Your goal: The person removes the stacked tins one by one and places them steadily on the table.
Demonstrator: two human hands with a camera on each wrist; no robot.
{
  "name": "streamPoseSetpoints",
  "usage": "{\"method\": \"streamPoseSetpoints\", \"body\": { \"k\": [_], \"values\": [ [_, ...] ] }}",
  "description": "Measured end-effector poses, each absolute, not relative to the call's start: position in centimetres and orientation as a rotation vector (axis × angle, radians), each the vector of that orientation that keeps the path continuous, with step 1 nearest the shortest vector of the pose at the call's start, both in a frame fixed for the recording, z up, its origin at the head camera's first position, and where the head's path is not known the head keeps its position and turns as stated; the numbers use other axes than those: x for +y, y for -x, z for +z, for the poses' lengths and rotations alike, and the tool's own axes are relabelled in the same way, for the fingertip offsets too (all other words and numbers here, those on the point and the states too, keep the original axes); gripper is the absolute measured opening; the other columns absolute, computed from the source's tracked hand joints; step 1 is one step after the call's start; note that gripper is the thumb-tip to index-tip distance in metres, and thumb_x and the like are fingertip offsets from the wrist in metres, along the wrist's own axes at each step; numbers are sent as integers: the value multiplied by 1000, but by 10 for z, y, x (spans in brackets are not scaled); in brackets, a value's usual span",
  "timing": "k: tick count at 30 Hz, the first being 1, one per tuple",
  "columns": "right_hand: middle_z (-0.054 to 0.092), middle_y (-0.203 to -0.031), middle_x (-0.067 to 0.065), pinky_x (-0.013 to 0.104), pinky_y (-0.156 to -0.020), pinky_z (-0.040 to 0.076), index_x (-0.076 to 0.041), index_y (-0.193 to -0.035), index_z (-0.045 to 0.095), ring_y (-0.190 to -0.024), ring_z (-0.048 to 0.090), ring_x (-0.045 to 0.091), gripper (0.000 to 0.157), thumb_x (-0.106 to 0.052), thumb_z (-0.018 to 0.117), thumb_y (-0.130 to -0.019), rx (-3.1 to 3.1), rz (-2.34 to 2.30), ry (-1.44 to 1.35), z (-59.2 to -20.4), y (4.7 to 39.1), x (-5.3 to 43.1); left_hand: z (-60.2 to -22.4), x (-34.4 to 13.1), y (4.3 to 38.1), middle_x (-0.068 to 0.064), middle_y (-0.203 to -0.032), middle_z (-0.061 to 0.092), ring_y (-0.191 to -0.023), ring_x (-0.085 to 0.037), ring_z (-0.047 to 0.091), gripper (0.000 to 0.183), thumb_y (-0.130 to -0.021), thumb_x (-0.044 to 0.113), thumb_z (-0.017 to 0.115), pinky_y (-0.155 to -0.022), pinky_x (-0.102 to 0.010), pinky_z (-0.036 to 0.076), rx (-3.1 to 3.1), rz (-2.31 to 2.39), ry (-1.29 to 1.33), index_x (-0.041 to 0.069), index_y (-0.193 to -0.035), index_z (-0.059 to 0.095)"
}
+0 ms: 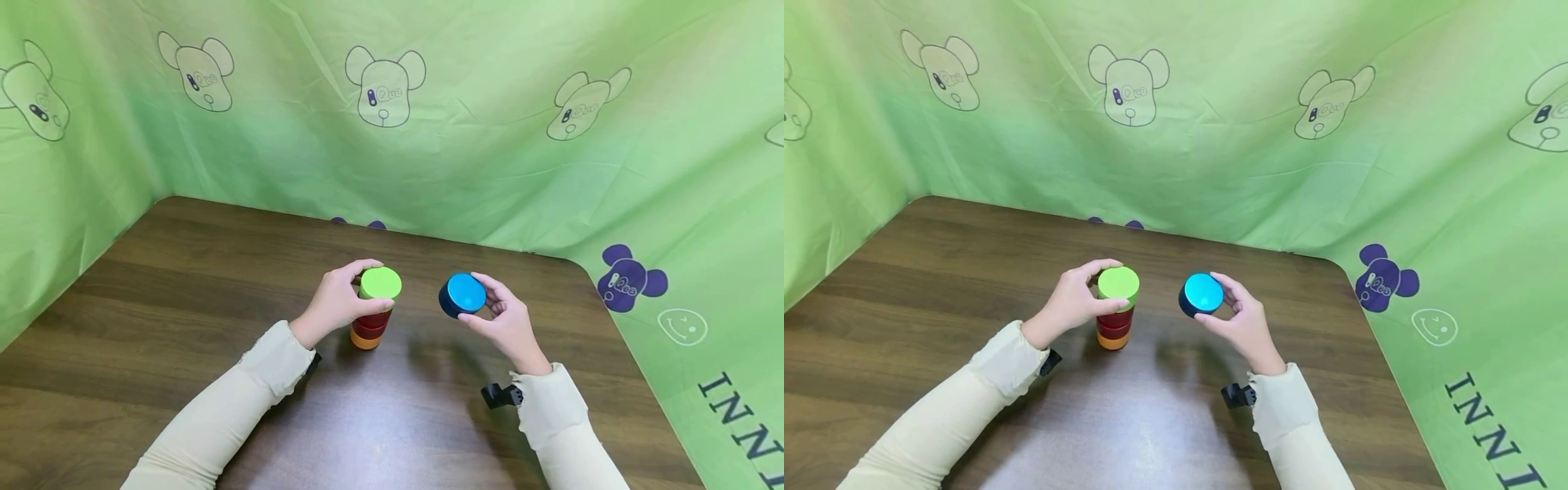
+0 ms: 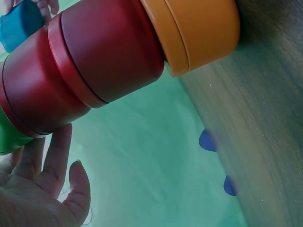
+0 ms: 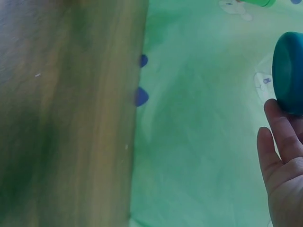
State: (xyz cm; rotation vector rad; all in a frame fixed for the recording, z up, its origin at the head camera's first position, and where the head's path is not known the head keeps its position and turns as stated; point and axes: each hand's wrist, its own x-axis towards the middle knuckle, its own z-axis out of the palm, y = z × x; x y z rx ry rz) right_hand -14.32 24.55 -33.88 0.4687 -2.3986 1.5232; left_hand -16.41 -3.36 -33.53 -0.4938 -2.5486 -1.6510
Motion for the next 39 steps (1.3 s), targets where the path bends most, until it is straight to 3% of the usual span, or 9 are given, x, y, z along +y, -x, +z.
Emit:
{"method": "streamPoseSetpoints", "body": {
  "k": [3, 9, 11, 20, 26, 31, 39],
  "values": [
    [63, -111, 0, 14, -84, 46, 9, -129, 52, -97, 58, -5, 62, 11, 76, -71, -2439, 1520, -475, -343, 141, 249, -335, -33, 164, -7, -102, 68, -87, -21, 64, 58, -71, 21, 84, -67, -32, 53, -2552, -1665, 487, 10, -124, 62],
    [62, -104, -22, 13, -83, 45, 9, -128, 53, -96, 58, -3, 62, 11, 77, -70, -2476, 1562, -523, -352, 140, 254, -335, -34, 162, -8, -101, 68, -85, -21, 64, 58, -71, 21, 84, -67, -32, 52, -2549, -1641, 495, 10, -124, 62],
    [62, -104, -24, 14, -83, 45, 9, -127, 53, -97, 58, -3, 63, 11, 77, -70, -2485, 1565, -549, -356, 139, 255, -334, -34, 162, -7, -101, 68, -85, -20, 64, 58, -71, 22, 84, -67, -31, 52, -2550, -1625, 501, 10, -124, 62],
    [63, -106, 19, 13, -81, 44, 9, -123, 54, -92, 56, -1, 59, 10, 78, -69, -2555, 1502, -551, -365, 139, 257, -336, -34, 164, -6, -99, 68, -84, -19, 63, 59, -71, 23, 84, -67, -32, 51, -2565, -1595, 509, 11, -124, 62],
    [59, -104, 13, 14, -82, 45, 9, -120, 54, -91, 54, 2, 56, 7, 79, -70, -2620, 1486, -582, -370, 141, 261, -336, -34, 165, -6, -98, 68, -83, -20, 61, 59, -70, 24, 84, -66, -31, 51, -2577, -1593, 504, 12, -124, 62],
    [59, -109, 18, 15, -83, 45, 9, -120, 53, -94, 55, 3, 56, 4, 80, -70, -2678, 1445, -562, -371, 142, 262, -335, -35, 165, -6, -99, 68, -84, -20, 61, 60, -70, 24, 85, -66, -31, 51, -2583, -1601, 495, 12, -124, 62],
    [62, -112, 15, 30, -83, 47, 4, -120, 56, -97, 57, 25, 56, -5, 82, -71, -2810, 1259, -508, -372, 146, 266, -335, -35, 166, -6, -99, 67, -84, -20, 60, 61, -70, 25, 85, -66, -31, 51, -2605, -1589, 495, 12, -125, 61]
  ]
}}
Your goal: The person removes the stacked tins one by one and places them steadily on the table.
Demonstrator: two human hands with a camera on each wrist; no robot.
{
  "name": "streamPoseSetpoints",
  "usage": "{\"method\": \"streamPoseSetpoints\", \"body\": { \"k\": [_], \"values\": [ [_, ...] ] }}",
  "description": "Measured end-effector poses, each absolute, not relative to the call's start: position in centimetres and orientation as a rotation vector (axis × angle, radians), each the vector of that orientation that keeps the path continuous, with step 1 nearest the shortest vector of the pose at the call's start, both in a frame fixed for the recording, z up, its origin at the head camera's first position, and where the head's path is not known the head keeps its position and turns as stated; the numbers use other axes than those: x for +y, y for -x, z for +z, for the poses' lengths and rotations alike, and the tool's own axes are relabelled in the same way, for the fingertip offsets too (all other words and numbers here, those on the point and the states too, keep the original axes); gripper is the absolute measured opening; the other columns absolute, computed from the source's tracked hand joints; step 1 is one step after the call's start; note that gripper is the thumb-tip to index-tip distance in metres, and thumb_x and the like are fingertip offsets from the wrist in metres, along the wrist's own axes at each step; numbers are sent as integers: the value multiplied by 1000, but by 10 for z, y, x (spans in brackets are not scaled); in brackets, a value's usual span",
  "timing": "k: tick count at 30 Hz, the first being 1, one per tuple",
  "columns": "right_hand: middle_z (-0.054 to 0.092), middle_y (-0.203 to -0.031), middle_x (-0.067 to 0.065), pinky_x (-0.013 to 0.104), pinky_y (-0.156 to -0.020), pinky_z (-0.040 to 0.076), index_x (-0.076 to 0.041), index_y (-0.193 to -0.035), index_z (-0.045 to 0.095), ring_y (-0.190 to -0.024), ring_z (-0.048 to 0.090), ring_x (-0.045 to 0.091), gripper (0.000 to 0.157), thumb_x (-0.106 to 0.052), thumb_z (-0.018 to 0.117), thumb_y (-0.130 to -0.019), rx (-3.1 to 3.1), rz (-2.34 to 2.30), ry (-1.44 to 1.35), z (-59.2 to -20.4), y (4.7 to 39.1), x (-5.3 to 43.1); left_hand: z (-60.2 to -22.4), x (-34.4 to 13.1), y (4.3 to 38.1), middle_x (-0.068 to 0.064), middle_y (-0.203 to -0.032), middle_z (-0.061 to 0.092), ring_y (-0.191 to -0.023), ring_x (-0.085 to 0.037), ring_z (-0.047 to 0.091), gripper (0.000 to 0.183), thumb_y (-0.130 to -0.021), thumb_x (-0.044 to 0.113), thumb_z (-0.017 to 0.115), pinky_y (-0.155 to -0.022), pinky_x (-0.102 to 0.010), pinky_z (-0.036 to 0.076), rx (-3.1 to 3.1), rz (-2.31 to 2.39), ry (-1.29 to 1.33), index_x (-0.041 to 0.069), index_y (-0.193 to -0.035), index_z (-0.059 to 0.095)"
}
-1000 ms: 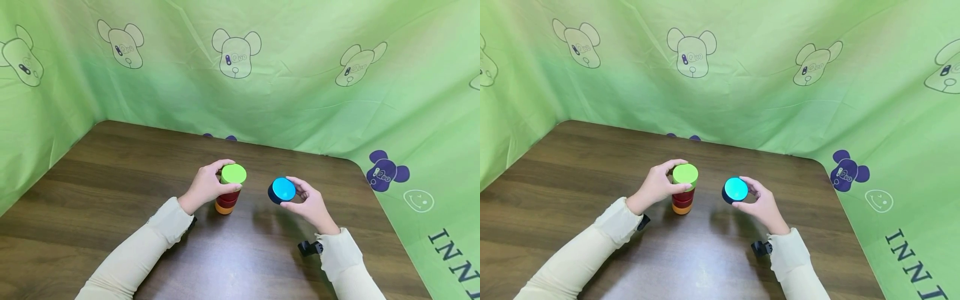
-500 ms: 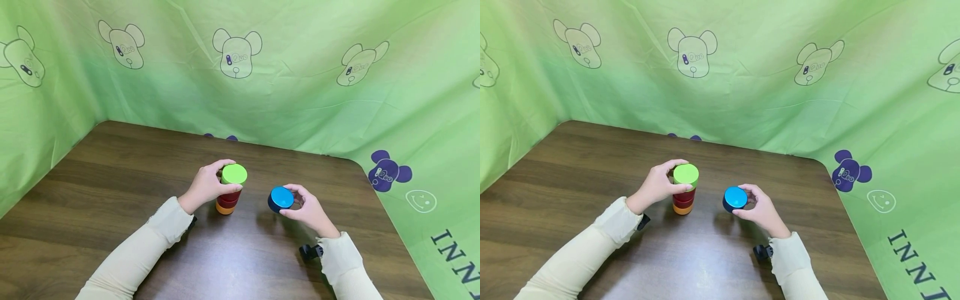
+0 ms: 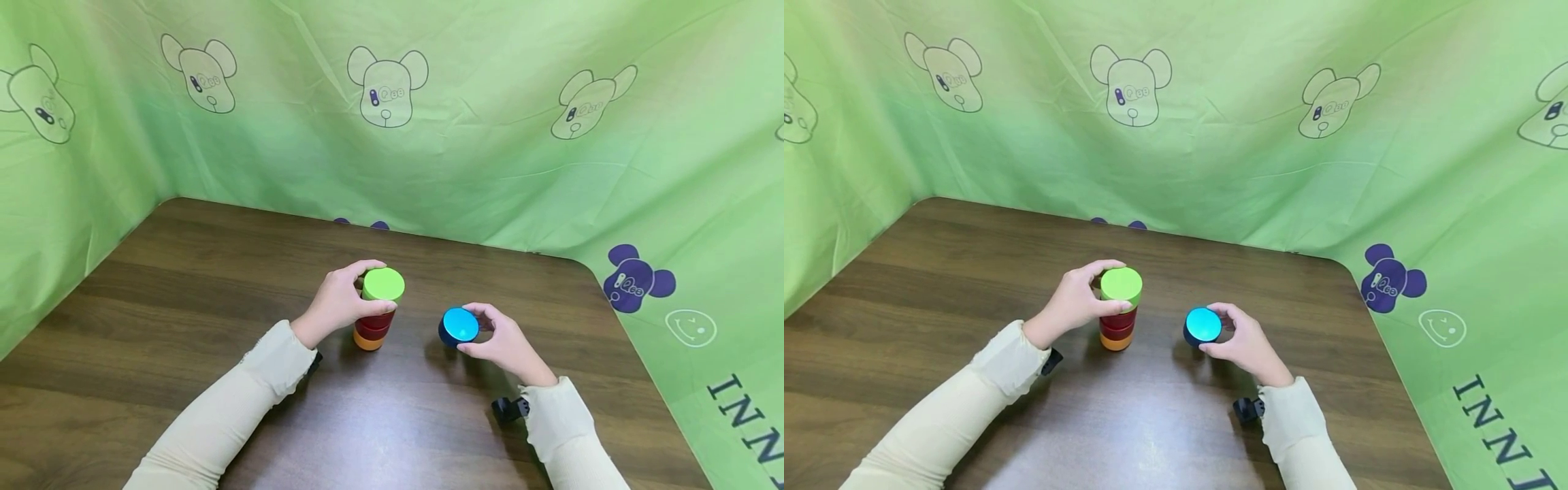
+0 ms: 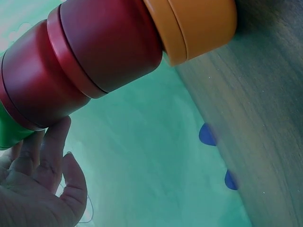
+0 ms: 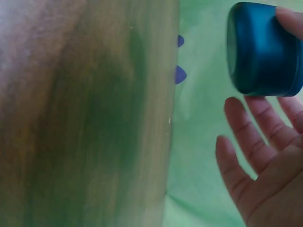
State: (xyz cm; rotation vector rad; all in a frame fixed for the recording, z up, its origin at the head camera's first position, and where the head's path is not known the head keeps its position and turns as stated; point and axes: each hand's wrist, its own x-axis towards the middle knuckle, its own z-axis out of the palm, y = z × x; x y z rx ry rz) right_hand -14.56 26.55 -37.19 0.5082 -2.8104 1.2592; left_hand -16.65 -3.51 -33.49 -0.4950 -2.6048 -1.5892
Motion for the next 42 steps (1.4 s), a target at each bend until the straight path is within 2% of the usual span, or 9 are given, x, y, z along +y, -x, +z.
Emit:
{"method": "streamPoseSetpoints", "body": {
  "k": [6, 16, 24, 31, 42],
  "values": [
    [62, -114, 17, 39, -82, 49, 4, -120, 55, -96, 60, 30, 56, -8, 82, -72, -2885, 1183, -468, -371, 149, 269, -335, -35, 167, -5, -98, 68, -84, -19, 61, 59, -71, 26, 84, -67, -31, 51, -2615, -1578, 506, 12, -124, 62],
    [62, -110, 20, 27, -76, 52, 8, -122, 52, -91, 63, 28, 58, -6, 81, -73, -2924, 1277, -468, -376, 152, 273, -334, -35, 166, -5, -98, 68, -84, -19, 61, 60, -70, 26, 85, -67, -31, 51, -2613, -1573, 504, 13, -124, 62],
    [62, -111, 20, 32, -79, 53, 9, -122, 51, -93, 63, 27, 59, -8, 81, -74, -2957, 1299, -491, -379, 154, 275, -334, -35, 166, -6, -98, 68, -84, -19, 62, 60, -70, 25, 85, -67, -31, 51, -2608, -1579, 505, 12, -124, 62],
    [63, -108, 17, 28, -78, 52, 8, -121, 53, -93, 64, 26, 59, -8, 82, -73, -2986, 1331, -498, -380, 155, 273, -334, -35, 166, -5, -98, 68, -84, -19, 62, 60, -70, 26, 85, -67, -31, 51, -2614, -1563, 497, 13, -124, 62],
    [61, -113, 19, 35, -83, 52, 8, -124, 51, -101, 62, 29, 59, -5, 81, -74, -3014, 1412, -496, -380, 157, 271, -332, -36, 165, -4, -98, 68, -84, -18, 63, 58, -70, 25, 85, -67, -31, 51, -2611, -1585, 499, 14, -123, 63]
  ]
}}
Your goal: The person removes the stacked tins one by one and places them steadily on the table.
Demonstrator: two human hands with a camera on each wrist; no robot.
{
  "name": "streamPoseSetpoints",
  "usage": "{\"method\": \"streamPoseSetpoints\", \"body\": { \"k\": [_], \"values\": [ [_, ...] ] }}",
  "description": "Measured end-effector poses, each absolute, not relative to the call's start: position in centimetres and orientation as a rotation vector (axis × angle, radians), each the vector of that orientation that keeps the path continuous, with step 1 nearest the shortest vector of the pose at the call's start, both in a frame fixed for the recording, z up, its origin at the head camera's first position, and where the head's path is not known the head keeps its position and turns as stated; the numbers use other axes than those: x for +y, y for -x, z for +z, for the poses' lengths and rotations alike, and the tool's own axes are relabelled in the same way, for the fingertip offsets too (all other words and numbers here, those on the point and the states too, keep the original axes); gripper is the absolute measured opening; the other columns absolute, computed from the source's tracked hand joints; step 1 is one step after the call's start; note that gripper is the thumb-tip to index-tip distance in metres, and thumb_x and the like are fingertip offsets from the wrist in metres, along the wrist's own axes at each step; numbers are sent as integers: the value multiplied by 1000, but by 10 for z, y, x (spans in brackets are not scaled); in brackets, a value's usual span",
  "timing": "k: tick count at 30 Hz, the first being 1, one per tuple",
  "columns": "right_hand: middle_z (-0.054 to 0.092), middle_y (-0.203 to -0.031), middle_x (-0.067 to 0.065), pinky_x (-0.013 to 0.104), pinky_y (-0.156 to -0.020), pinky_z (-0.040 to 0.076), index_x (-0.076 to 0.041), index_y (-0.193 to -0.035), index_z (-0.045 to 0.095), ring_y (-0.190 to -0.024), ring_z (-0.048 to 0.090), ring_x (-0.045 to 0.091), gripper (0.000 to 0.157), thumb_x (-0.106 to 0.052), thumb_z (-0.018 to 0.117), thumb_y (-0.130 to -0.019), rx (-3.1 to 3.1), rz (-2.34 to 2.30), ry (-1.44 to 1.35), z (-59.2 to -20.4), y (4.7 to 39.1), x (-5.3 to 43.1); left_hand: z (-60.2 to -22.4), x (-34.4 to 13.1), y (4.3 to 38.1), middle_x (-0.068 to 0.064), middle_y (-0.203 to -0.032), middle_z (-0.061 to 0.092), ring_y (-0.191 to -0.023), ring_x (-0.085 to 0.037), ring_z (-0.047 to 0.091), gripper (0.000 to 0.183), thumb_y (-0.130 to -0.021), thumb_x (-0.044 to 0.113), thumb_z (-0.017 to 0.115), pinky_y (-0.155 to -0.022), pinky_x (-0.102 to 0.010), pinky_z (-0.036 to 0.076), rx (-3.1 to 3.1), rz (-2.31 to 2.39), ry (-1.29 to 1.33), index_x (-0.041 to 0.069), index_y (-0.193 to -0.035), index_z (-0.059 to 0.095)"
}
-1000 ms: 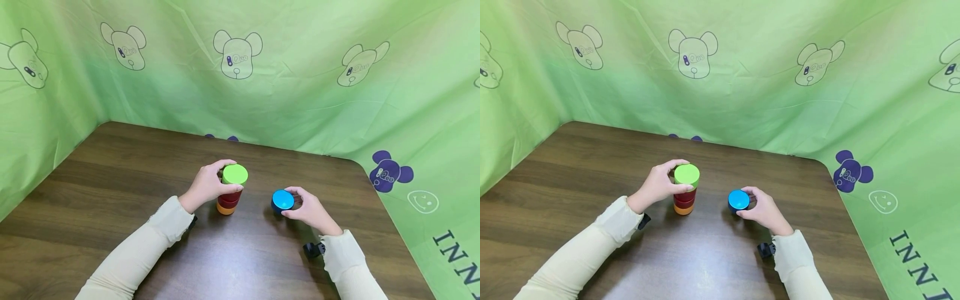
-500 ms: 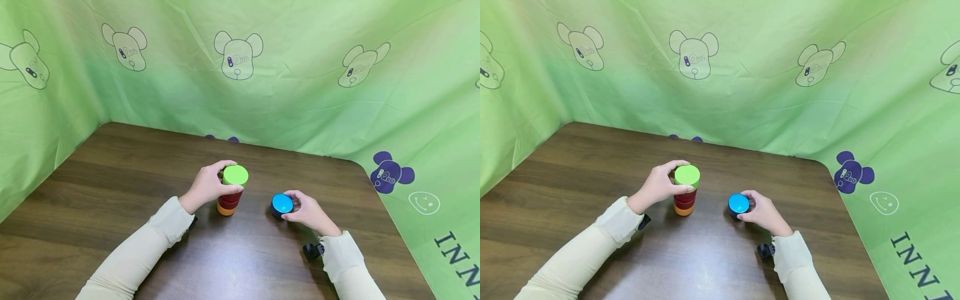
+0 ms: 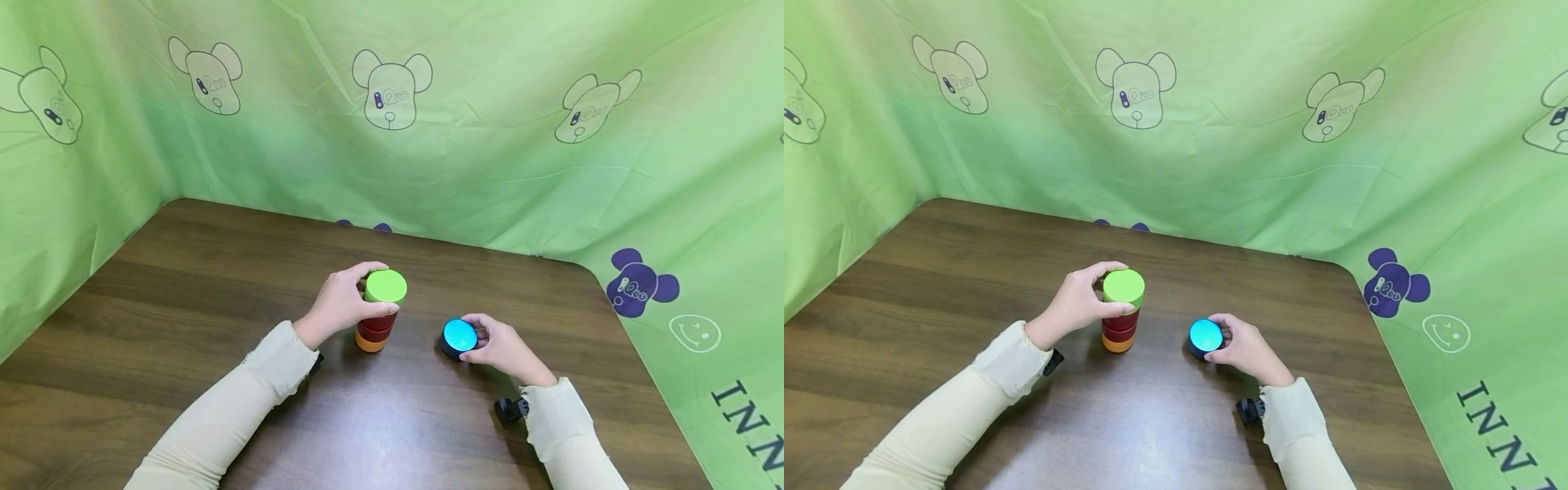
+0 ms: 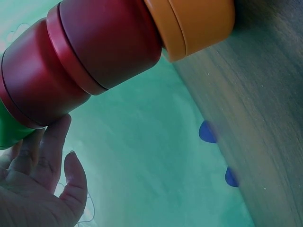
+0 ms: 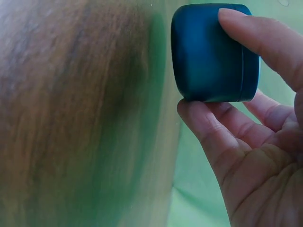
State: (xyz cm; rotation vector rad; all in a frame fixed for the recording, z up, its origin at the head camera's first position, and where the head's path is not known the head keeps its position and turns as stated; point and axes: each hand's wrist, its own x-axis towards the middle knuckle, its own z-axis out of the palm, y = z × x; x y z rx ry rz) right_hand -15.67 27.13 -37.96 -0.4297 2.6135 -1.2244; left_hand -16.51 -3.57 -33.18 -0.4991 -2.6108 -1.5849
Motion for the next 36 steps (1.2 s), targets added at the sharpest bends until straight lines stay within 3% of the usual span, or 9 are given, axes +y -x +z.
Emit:
{"method": "streamPoseSetpoints", "body": {
  "k": [23, 36],
  "values": [
    [63, -111, 17, 38, -84, 51, 7, -123, 52, -100, 62, 29, 58, -5, 80, -74, 2600, -1196, 391, -384, 158, 270, -333, -36, 165, -3, -95, 69, -81, -16, 63, 58, -69, 25, 85, -68, -30, 51, -2594, -1585, 503, 13, -121, 63],
    [59, -120, 23, 44, -89, 49, 8, -130, 48, -106, 60, 35, 65, -9, 80, -76, 2605, -1160, 395, -382, 155, 274, -332, -35, 164, -4, -98, 68, -85, -18, 63, 58, -70, 25, 85, -70, -32, 52, -2612, -1586, 495, 14, -123, 62]
  ]
}}
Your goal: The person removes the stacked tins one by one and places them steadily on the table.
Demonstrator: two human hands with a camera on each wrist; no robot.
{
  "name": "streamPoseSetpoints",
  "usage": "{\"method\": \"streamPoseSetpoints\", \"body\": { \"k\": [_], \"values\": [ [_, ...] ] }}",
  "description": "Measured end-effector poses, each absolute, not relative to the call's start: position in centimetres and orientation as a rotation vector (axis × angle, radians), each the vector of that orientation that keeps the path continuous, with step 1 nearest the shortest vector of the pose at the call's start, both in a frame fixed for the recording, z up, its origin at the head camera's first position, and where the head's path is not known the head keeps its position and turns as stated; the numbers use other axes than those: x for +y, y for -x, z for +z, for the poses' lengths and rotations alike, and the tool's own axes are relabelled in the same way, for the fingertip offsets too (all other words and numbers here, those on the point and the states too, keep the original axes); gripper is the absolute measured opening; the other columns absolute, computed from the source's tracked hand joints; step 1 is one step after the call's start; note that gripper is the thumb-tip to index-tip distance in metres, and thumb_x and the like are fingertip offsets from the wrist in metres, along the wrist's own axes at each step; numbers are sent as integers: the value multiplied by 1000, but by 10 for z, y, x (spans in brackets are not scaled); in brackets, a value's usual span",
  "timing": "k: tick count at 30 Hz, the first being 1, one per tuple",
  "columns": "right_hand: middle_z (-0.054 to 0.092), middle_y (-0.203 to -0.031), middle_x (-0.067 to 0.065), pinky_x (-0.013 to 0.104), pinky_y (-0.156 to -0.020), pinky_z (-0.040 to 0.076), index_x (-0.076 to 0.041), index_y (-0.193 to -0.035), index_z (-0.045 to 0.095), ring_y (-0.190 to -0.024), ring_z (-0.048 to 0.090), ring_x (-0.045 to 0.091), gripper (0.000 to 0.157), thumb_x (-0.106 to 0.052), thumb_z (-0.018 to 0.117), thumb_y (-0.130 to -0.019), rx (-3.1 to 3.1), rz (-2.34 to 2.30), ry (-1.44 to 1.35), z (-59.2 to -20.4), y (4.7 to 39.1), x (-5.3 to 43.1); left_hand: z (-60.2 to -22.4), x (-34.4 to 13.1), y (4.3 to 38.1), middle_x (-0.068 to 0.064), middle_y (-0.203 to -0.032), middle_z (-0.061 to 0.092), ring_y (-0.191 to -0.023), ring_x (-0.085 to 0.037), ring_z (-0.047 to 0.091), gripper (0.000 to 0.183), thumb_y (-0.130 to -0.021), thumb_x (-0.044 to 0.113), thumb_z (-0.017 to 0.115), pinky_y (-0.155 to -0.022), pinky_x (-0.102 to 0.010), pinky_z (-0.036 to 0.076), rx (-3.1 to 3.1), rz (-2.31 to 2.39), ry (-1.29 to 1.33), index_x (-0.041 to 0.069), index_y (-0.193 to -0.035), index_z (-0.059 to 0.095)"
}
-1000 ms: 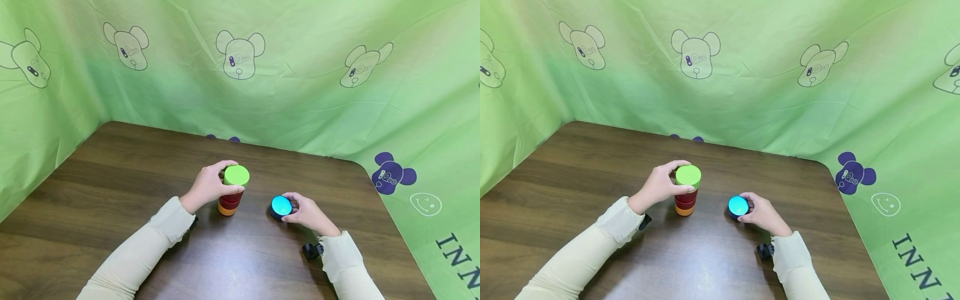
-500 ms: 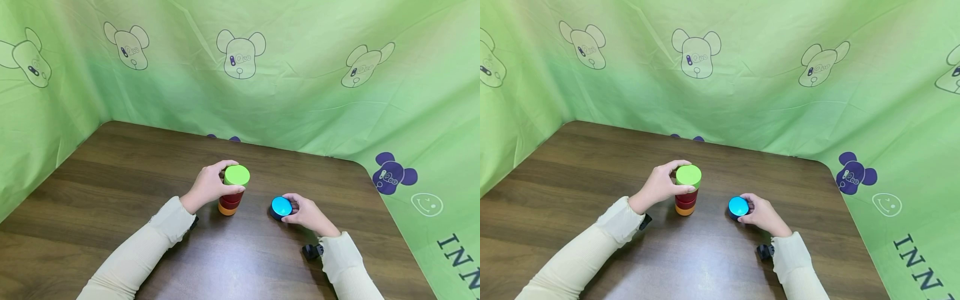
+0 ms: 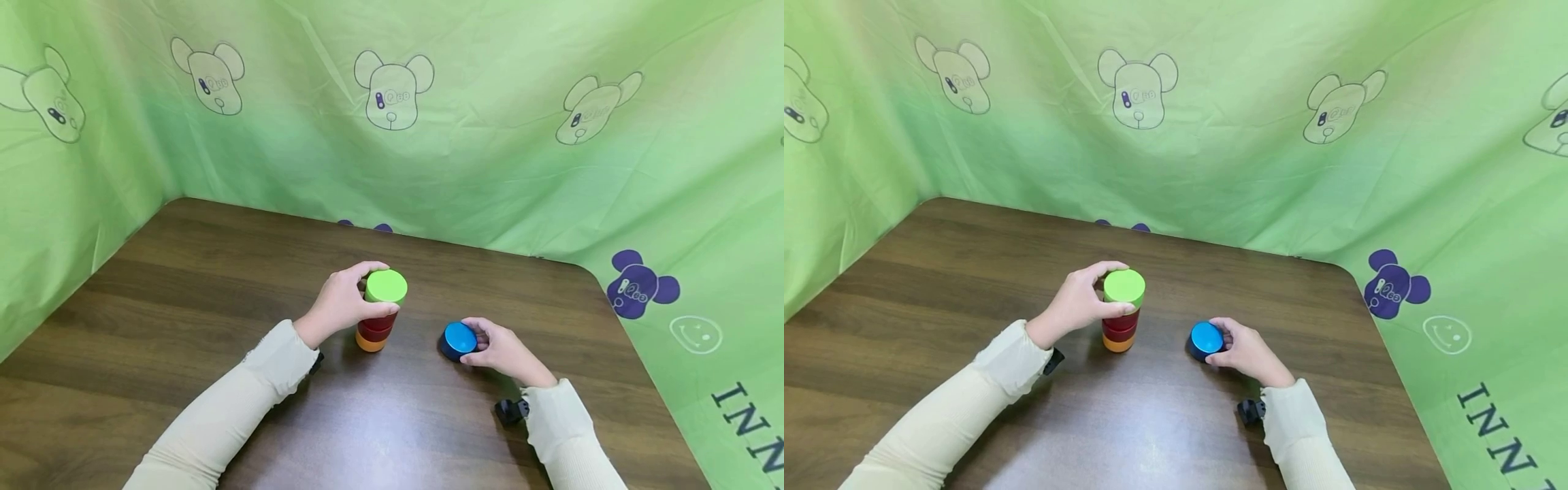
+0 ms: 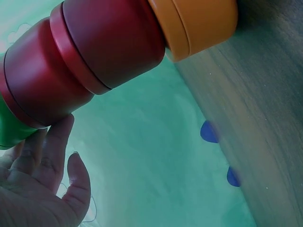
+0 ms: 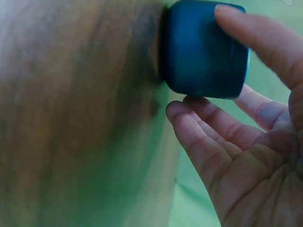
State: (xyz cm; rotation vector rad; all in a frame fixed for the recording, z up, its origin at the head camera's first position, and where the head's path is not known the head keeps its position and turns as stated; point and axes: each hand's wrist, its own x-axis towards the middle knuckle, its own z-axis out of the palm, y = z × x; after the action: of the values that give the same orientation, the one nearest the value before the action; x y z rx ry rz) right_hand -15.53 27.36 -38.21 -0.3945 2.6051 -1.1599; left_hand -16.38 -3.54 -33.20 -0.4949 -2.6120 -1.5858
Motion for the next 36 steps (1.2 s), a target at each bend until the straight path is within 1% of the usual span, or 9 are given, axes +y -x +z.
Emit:
{"method": "streamPoseSetpoints", "body": {
  "k": [3, 7, 10, 13, 16, 23, 30, 33, 36],
  "values": [
    [56, -123, 27, 43, -87, 50, 10, -134, 44, -106, 59, 37, 71, -13, 80, -77, 2621, -1124, 434, -380, 154, 277, -333, -35, 163, -5, -102, 68, -89, -19, 64, 61, -71, 26, 84, -72, -33, 52, -2635, -1577, 492, 15, -126, 61],
    [53, -125, 31, 41, -81, 53, 9, -137, 41, -102, 62, 38, 75, -16, 80, -78, 2677, -1083, 452, -374, 153, 284, -334, -33, 162, -6, -108, 67, -96, -21, 64, 65, -73, 25, 83, -77, -35, 52, -2639, -1535, 519, 15, -132, 58],
    [54, -123, 29, 35, -74, 53, 7, -138, 41, -93, 64, 30, 74, -18, 79, -79, 2719, -1058, 448, -369, 152, 289, -333, -33, 161, -5, -112, 66, -97, -20, 63, 70, -72, 26, 83, -80, -37, 50, -2650, -1485, 535, 16, -135, 55],
    [57, -118, 25, 30, -68, 50, 6, -137, 43, -84, 61, 21, 70, -18, 77, -81, 2746, -1056, 472, -365, 152, 290, -334, -34, 160, -4, -118, 64, -98, -20, 60, 75, -70, 27, 83, -83, -41, 48, -2659, -1417, 551, 16, -137, 52],
    [59, -114, 22, 28, -66, 48, 5, -135, 46, -80, 58, 17, 66, -18, 76, -82, 2772, -1074, 499, -361, 152, 288, -336, -35, 159, -4, -121, 62, -101, -21, 59, 78, -68, 27, 83, -85, -43, 46, -2667, -1373, 562, 15, -137, 50],
    [60, -108, 22, 26, -65, 48, 2, -131, 51, -76, 59, 15, 56, -11, 75, -82, 2823, -1160, 542, -359, 156, 276, -343, -40, 159, -6, -116, 64, -108, -25, 59, 77, -69, 25, 83, -87, -46, 46, -2715, -1441, 534, 14, -137, 48],
    [59, -108, 27, 24, -71, 51, 5, -129, 51, -78, 61, 10, 54, -2, 73, -80, 2804, -1345, 588, -358, 161, 259, -348, -45, 161, -10, -116, 64, -111, -29, 58, 78, -70, 27, 81, -89, -47, 46, -2756, -1443, 546, 7, -137, 47],
    [59, -109, 27, 24, -74, 51, 5, -130, 51, -81, 62, 13, 54, 0, 73, -80, 2792, -1388, 595, -357, 163, 252, -349, -46, 161, -11, -115, 64, -112, -31, 58, 77, -71, 27, 81, -89, -47, 46, -2769, -1438, 546, 5, -136, 48],
    [59, -111, 25, 24, -77, 51, 4, -131, 50, -85, 63, 22, 55, 0, 72, -80, 2766, -1429, 594, -355, 167, 242, -350, -49, 161, -11, -115, 64, -112, -32, 57, 77, -71, 27, 81, -90, -47, 46, -2781, -1435, 537, 4, -136, 48]
  ]
}}
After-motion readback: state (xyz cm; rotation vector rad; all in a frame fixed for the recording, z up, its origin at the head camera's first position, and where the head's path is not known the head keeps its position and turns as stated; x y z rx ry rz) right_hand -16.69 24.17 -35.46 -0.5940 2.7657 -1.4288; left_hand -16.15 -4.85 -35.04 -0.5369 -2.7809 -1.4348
